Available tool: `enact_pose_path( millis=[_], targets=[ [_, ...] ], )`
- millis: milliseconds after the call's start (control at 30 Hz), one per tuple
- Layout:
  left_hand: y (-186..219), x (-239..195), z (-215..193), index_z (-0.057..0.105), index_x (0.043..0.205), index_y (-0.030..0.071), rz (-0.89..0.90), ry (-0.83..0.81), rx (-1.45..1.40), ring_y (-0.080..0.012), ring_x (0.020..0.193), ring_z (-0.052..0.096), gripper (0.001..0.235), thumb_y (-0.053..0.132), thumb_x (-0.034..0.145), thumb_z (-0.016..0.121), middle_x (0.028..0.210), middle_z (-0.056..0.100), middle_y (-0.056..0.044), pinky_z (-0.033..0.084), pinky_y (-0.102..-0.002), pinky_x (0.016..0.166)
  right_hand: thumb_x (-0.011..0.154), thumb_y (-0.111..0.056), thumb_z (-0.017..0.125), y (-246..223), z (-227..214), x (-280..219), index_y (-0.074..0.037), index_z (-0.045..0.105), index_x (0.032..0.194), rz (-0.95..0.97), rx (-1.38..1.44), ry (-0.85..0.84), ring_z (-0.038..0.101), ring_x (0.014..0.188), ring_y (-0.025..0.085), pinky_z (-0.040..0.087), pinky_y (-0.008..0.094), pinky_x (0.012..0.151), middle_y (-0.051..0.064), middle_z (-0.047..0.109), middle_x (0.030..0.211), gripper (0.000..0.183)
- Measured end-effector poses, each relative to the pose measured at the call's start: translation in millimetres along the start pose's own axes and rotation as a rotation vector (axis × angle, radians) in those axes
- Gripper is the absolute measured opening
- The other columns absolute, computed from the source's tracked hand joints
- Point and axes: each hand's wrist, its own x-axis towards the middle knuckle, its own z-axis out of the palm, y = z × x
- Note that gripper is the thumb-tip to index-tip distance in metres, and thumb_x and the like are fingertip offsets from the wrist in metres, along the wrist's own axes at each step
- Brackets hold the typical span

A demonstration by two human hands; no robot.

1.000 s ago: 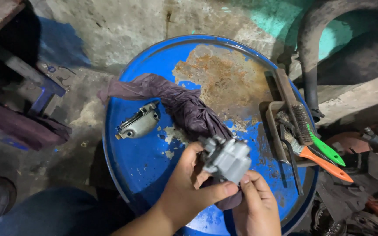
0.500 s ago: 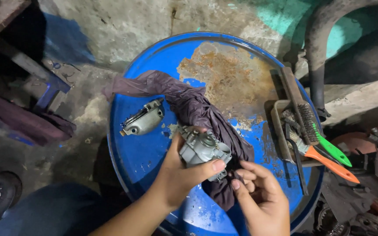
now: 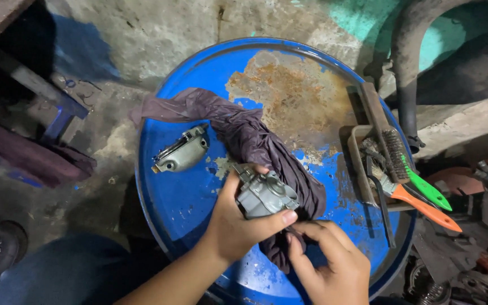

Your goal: Inspecting and assembling parts of a motorcycle carburetor on a makeshift workbench.

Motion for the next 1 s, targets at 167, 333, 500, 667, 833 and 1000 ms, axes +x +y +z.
enact_pose_path(
  millis=[167, 333, 500, 667, 833, 1000],
  targets=[
    [1.3, -10.1, 6.8, 0.065, 0.142, 0.012, -0.039, -0.011, 0.042, -0.0158, 0.097, 0.082, 0.084, 0.01, 0.07, 0.108, 0.112, 0.085, -0.009, 0.07, -0.035, 0.089, 0.105, -0.016, 0.086, 7.9, 10.9, -5.7, -0.016, 0.085, 0.103, -0.037, -0.006, 0.05, 0.082, 0.095, 0.014, 0.059, 0.027, 0.09, -0.001, 0.085, 0.106, 0.002],
    [-4.1, -9.9, 4.0, 0.065, 0.141, 0.012, 0.029, 0.011, 0.018, -0.014, 0.098, 0.08, 0.083, 0.008, 0.07, 0.109, 0.116, 0.082, -0.008, 0.069, -0.033, 0.087, 0.109, -0.02, 0.082, 8.7, 10.8, -7.6, -0.014, 0.082, 0.101, -0.034, -0.059, -0.014, 0.079, 0.095, 0.014, 0.058, 0.029, 0.086, -0.002, 0.084, 0.11, 0.01],
    [-8.0, 0.8, -6.7, 0.064, 0.139, 0.011, 0.144, 0.081, 0.097, -0.0191, 0.105, 0.082, 0.072, 0.013, 0.079, 0.104, 0.117, 0.084, -0.008, 0.068, -0.037, 0.098, 0.111, -0.016, 0.082, 11.5, 2.8, 0.7, -0.011, 0.093, 0.134, -0.177, 0.096, -0.153, 0.088, 0.112, 0.015, 0.066, 0.028, 0.105, 0.004, 0.085, 0.127, 0.026],
    [-8.0, 3.6, -4.1, 0.073, 0.138, 0.012, 0.065, 0.111, 0.027, -0.0224, 0.111, 0.085, 0.062, 0.012, 0.082, 0.101, 0.122, 0.09, -0.008, 0.069, -0.044, 0.106, 0.108, -0.016, 0.083, 17.9, -11.5, 11.5, -0.014, 0.095, 0.126, -0.107, 0.115, -0.214, 0.089, 0.105, 0.016, 0.066, 0.03, 0.098, 0.002, 0.089, 0.118, 0.022],
    [-7.6, 7.7, -6.7, 0.072, 0.148, 0.012, 0.122, 0.063, 0.114, -0.0197, 0.119, 0.083, 0.071, 0.017, 0.083, 0.101, 0.13, 0.088, -0.006, 0.066, -0.04, 0.114, 0.106, -0.014, 0.087, 20.3, -8.3, 8.8, -0.014, 0.089, 0.109, 0.044, 0.166, -0.102, 0.076, 0.085, 0.011, 0.06, 0.028, 0.086, -0.003, 0.08, 0.092, 0.004],
    [-10.6, 2.6, -2.9, 0.07, 0.142, 0.012, 0.194, 0.019, 0.074, -0.0196, 0.114, 0.081, 0.067, 0.012, 0.083, 0.102, 0.125, 0.085, -0.006, 0.068, -0.039, 0.107, 0.111, -0.017, 0.082, 18.5, 7.9, -6.9, -0.013, 0.092, 0.125, -0.17, 0.018, -0.048, 0.084, 0.103, 0.017, 0.063, 0.03, 0.099, 0.005, 0.083, 0.122, 0.018]
  ],
)
